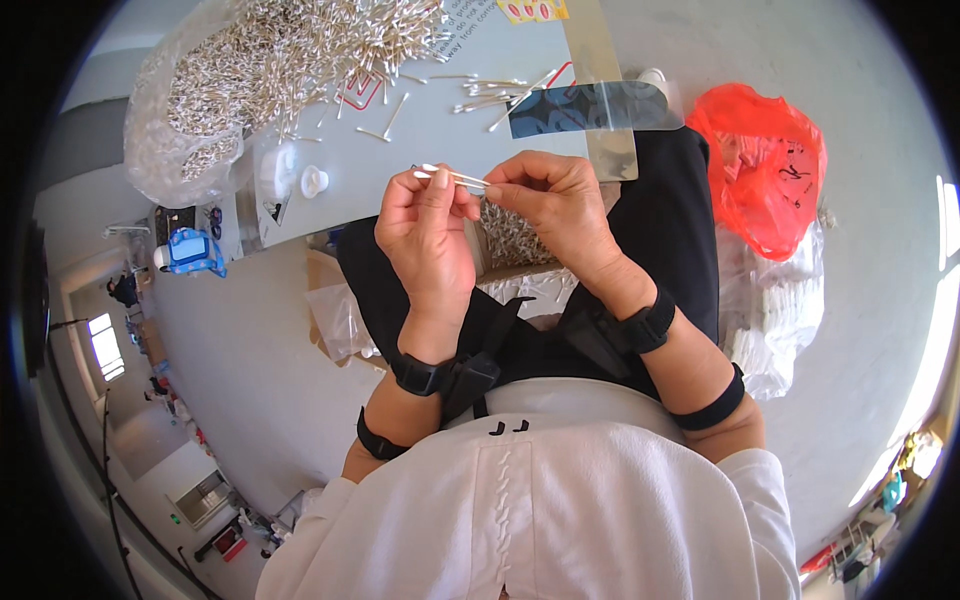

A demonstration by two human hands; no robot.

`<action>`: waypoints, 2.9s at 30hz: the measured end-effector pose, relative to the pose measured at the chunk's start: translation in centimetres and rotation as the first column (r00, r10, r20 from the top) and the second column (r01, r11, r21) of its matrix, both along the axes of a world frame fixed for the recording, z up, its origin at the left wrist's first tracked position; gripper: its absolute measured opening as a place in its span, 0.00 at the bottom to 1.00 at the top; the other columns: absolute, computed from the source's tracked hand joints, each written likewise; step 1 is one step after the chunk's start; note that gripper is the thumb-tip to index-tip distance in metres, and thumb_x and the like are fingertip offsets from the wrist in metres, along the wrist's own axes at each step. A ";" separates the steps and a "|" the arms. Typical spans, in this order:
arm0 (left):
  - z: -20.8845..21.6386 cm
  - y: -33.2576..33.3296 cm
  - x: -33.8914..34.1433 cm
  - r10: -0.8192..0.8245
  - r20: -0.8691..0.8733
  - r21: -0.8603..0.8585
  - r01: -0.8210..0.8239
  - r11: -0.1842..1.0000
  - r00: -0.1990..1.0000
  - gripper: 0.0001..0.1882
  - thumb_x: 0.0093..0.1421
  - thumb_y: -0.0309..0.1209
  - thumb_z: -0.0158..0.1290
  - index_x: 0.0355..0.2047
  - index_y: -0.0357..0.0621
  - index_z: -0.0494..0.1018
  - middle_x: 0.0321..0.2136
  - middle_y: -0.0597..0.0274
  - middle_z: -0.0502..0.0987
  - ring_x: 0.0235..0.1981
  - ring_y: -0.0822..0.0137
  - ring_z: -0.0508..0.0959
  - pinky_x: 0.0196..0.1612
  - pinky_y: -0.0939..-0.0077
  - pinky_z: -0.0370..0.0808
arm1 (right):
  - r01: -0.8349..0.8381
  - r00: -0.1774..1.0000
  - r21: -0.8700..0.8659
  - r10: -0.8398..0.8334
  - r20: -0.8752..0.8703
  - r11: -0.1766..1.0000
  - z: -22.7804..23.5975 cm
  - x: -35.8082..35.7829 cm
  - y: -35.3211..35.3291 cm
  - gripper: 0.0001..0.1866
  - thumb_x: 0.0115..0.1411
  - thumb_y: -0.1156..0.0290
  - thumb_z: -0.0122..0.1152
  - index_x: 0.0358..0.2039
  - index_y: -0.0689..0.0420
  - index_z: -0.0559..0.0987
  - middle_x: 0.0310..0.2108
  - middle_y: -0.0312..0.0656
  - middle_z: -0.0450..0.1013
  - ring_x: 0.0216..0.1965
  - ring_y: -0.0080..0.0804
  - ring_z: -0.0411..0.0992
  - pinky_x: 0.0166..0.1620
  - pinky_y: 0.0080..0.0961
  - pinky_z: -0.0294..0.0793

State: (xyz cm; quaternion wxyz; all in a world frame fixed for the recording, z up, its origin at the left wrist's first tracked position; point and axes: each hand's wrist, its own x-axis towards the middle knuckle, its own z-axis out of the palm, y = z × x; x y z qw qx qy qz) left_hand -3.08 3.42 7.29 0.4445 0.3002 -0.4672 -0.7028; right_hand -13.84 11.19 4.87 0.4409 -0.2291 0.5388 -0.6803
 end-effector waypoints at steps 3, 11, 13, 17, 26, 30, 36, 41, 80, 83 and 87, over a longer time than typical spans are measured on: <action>-0.4 -0.2 0.2 -0.046 0.066 -0.101 0.052 0.994 0.997 0.04 0.63 0.22 0.54 0.36 0.37 0.71 0.32 0.60 0.76 0.28 0.72 0.74 0.33 0.76 0.74 | -0.019 1.000 -0.002 0.019 0.023 1.000 -0.4 -0.2 -0.2 0.03 0.56 0.79 0.64 0.32 0.64 0.81 0.27 0.33 0.77 0.30 0.13 0.69 0.35 0.15 0.70; -4.9 -3.6 1.5 0.064 0.211 0.028 -0.071 0.997 0.975 0.07 0.60 0.21 0.56 0.39 0.37 0.72 0.33 0.62 0.76 0.30 0.74 0.74 0.34 0.79 0.74 | 0.099 0.605 0.225 0.121 -0.787 0.969 -4.2 -5.2 -0.8 0.01 0.52 0.79 0.61 0.26 0.60 0.78 0.26 0.40 0.72 0.30 0.36 0.73 0.34 0.30 0.73; -6.2 -4.6 1.7 -0.045 0.358 -0.066 0.074 0.995 0.933 0.06 0.59 0.20 0.56 0.36 0.37 0.71 0.33 0.64 0.75 0.33 0.78 0.74 0.33 0.82 0.73 | 0.133 0.353 0.156 0.101 -0.930 0.979 -5.2 -6.3 -1.6 0.02 0.50 0.79 0.59 0.23 0.58 0.76 0.31 0.44 0.70 0.36 0.47 0.71 0.37 0.38 0.73; -7.8 -6.0 0.4 0.081 0.663 -0.466 0.326 0.822 0.744 0.08 0.53 0.18 0.57 0.34 0.39 0.72 0.30 0.58 0.75 0.30 0.62 0.76 0.34 0.72 0.74 | 0.077 0.264 0.222 0.195 -0.945 0.972 -6.5 -7.2 -3.5 0.02 0.50 0.79 0.56 0.22 0.58 0.75 0.32 0.44 0.70 0.40 0.46 0.71 0.39 0.38 0.73; -8.5 -6.5 -3.6 0.308 0.663 -0.727 0.489 0.481 0.683 0.13 0.42 0.24 0.64 0.30 0.44 0.75 0.32 0.61 0.71 0.37 0.57 0.71 0.40 0.63 0.68 | 0.213 0.462 0.190 0.072 -0.884 0.958 -6.4 -9.2 -5.8 0.12 0.48 0.80 0.65 0.35 0.58 0.78 0.35 0.46 0.72 0.38 0.49 0.74 0.39 0.39 0.75; -9.8 -6.2 -3.7 0.326 0.633 -0.756 0.470 0.456 0.702 0.10 0.44 0.22 0.61 0.29 0.43 0.75 0.30 0.62 0.71 0.36 0.58 0.71 0.38 0.64 0.67 | 0.206 0.318 0.168 0.096 -0.943 0.964 -7.2 -11.6 -7.3 0.07 0.51 0.80 0.60 0.32 0.58 0.78 0.36 0.45 0.72 0.38 0.48 0.74 0.39 0.37 0.75; -10.6 -7.3 -3.6 0.321 0.588 -0.788 0.438 0.433 0.742 0.06 0.46 0.21 0.57 0.26 0.42 0.74 0.28 0.63 0.70 0.33 0.59 0.71 0.37 0.64 0.66 | 0.032 0.241 0.155 0.143 -0.960 0.987 -7.5 -13.4 -7.8 0.03 0.51 0.80 0.59 0.27 0.59 0.75 0.34 0.44 0.71 0.35 0.47 0.73 0.38 0.36 0.74; -10.2 -7.8 -3.3 0.311 0.626 -0.755 0.457 0.469 0.715 0.16 0.46 0.25 0.62 0.37 0.43 0.74 0.39 0.59 0.73 0.43 0.54 0.71 0.48 0.61 0.68 | 0.116 0.469 0.152 0.081 -0.880 0.982 -7.0 -13.5 -8.1 0.03 0.51 0.79 0.59 0.26 0.59 0.74 0.32 0.45 0.70 0.37 0.47 0.72 0.38 0.37 0.73; -10.5 -9.0 -4.4 0.354 0.849 -0.517 0.751 0.411 0.392 0.44 0.58 0.53 0.53 0.67 0.42 0.54 0.69 0.54 0.53 0.71 0.58 0.50 0.69 0.45 0.43 | 0.152 0.261 0.137 0.094 -0.961 0.979 -7.6 -10.8 -7.2 0.06 0.49 0.78 0.63 0.29 0.59 0.75 0.42 0.42 0.71 0.45 0.45 0.67 0.48 0.37 0.71; -10.4 -9.0 -4.4 0.349 0.851 -0.516 0.750 0.414 0.392 0.44 0.58 0.52 0.54 0.67 0.42 0.54 0.69 0.54 0.53 0.71 0.58 0.51 0.69 0.46 0.43 | 0.091 0.227 0.152 0.128 -0.965 0.984 -7.5 -11.3 -7.0 0.06 0.50 0.77 0.62 0.29 0.59 0.74 0.44 0.41 0.70 0.46 0.45 0.67 0.50 0.37 0.69; -10.4 -9.0 -4.5 0.350 0.847 -0.523 0.746 0.411 0.401 0.44 0.58 0.52 0.54 0.68 0.43 0.54 0.69 0.54 0.53 0.70 0.58 0.51 0.69 0.46 0.43 | 0.153 0.312 0.052 0.002 -0.950 0.987 -8.2 -11.6 -6.6 0.06 0.51 0.76 0.62 0.29 0.59 0.74 0.44 0.42 0.70 0.46 0.46 0.67 0.49 0.38 0.69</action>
